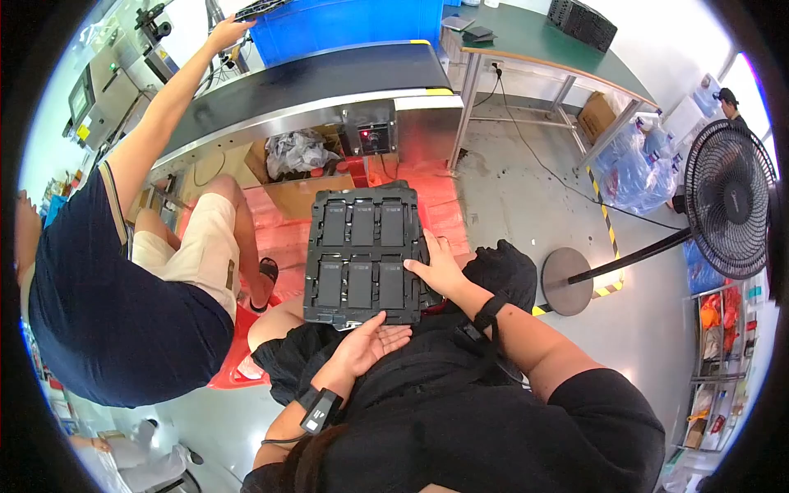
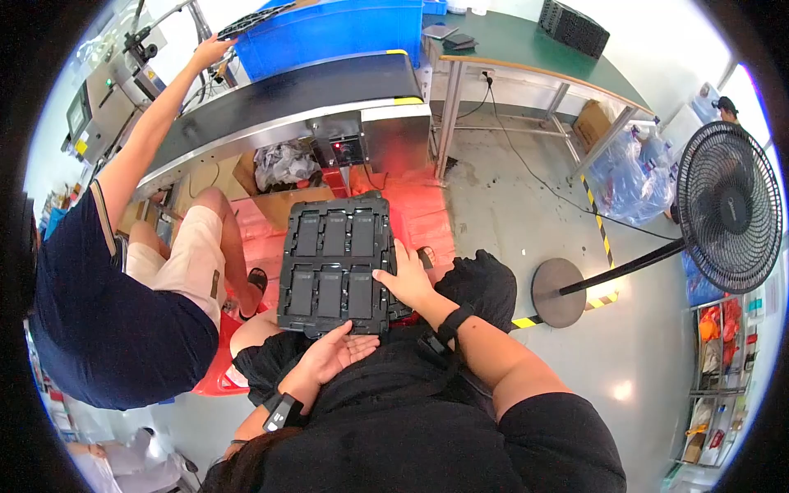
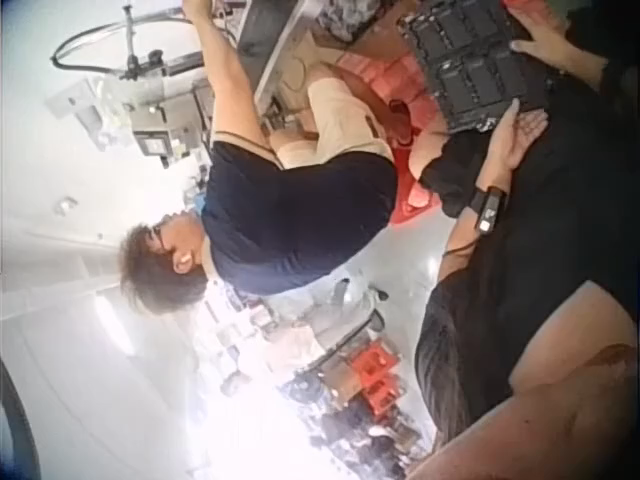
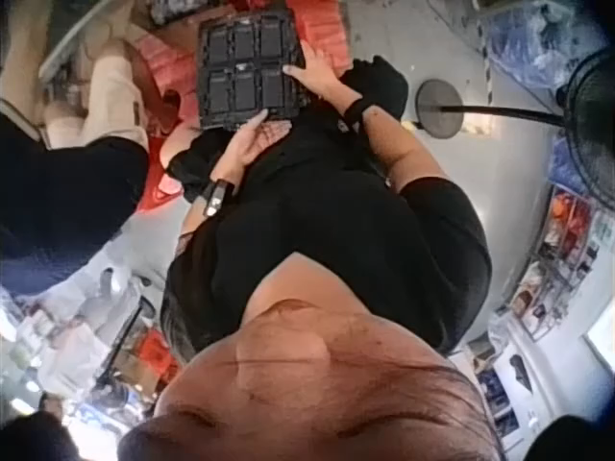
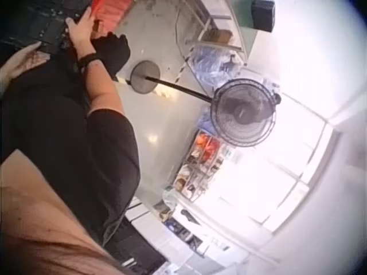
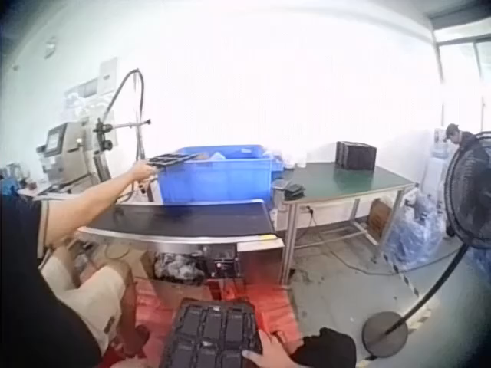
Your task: Placing small black plastic components into a larger assembly tray and placing the completed tray on a conveyor belt.
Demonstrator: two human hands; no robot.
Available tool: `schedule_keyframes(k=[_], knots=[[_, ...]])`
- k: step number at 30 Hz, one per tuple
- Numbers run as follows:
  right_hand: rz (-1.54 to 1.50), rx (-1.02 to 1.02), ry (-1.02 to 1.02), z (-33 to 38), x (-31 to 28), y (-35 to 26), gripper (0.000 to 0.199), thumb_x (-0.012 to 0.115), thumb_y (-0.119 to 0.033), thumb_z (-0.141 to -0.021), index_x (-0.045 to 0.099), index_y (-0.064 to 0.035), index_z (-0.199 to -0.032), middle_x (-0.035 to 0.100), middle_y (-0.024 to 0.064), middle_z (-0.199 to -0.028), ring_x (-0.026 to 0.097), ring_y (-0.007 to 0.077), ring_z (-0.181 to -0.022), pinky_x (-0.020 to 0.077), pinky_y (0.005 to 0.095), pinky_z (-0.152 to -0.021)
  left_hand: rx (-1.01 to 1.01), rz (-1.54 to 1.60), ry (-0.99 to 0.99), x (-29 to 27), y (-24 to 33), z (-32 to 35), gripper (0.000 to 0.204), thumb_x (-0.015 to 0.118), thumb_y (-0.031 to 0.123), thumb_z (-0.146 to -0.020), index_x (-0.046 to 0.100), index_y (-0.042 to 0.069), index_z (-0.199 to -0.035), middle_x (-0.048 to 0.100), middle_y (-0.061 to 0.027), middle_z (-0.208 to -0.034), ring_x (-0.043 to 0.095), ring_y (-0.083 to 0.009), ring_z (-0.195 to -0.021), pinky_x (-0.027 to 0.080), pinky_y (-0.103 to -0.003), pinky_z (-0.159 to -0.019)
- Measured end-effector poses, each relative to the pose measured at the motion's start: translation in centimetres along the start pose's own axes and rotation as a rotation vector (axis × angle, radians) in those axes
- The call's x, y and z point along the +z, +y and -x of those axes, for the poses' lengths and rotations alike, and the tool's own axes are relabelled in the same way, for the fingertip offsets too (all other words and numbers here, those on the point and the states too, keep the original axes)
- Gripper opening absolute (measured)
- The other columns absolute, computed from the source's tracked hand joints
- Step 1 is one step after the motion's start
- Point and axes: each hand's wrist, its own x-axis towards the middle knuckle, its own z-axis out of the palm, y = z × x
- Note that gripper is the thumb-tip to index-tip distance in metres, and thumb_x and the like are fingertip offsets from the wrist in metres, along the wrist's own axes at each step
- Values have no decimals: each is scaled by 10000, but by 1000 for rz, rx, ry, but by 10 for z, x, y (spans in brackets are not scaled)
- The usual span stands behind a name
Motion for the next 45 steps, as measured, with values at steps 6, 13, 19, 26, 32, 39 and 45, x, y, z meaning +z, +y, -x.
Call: schedule_keyframes(k=[6,13,19,26,32,39,45], knots=[[-162,12,38,-14,9,14,739,556,-415,-856,288,53,-1361,470,325,-1241,473,415,-1169,378,402,-981,26,-115,35,19,11,15,398,489,260,-949,496,-79,-1157,564,-234,-1162,571,-307,-1077,483,-384,-915],[-108,-102,53,-12,2,16,723,519,-410,-884,291,110,-1331,472,328,-1230,472,414,-1165,379,406,-979,1263,-1039,885,-16,65,-2,268,591,185,-888,564,-3,-1077,581,-96,-1033,552,-196,-960,429,-304,-868],[-33,-99,135,-9,9,21,666,481,-428,-907,336,78,-1315,496,313,-1201,487,420,-1130,386,426,-959,935,-988,596,-60,53,-26,469,541,187,-895,405,-40,-1283,549,-223,-1142,493,-334,-1131,362,-385,-979],[-83,6,29,-5,1,23,572,381,-471,-936,524,50,-1126,577,309,-1052,548,435,-1019,416,454,-899,991,-962,616,-62,26,-35,453,510,167,-925,371,0,-1322,522,-159,-1192,497,-263,-1117,362,-342,-976],[-101,54,24,-3,4,18,610,326,-484,-949,482,61,-1175,563,316,-1087,525,444,-1055,404,466,-909,781,-1228,881,-56,41,-25,714,598,348,-855,280,-37,-1365,345,-287,-1354,353,-415,-1251,287,-453,-1053],[-37,104,-59,0,-6,5,670,275,-523,-949,452,70,-1207,545,335,-1103,517,445,-1072,403,463,-913,918,-115,-61,47,141,16,680,414,505,-936,263,38,-1405,349,-151,-1398,317,-281,-1317,287,-492,-1063],[-45,62,-12,-4,8,26,659,310,-523,-943,448,65,-1207,522,346,-1126,509,472,-1056,408,486,-889,1045,-104,-30,67,157,15,364,485,303,-955,459,53,-1219,552,-88,-1198,554,-208,-1076,474,-447,-919]])
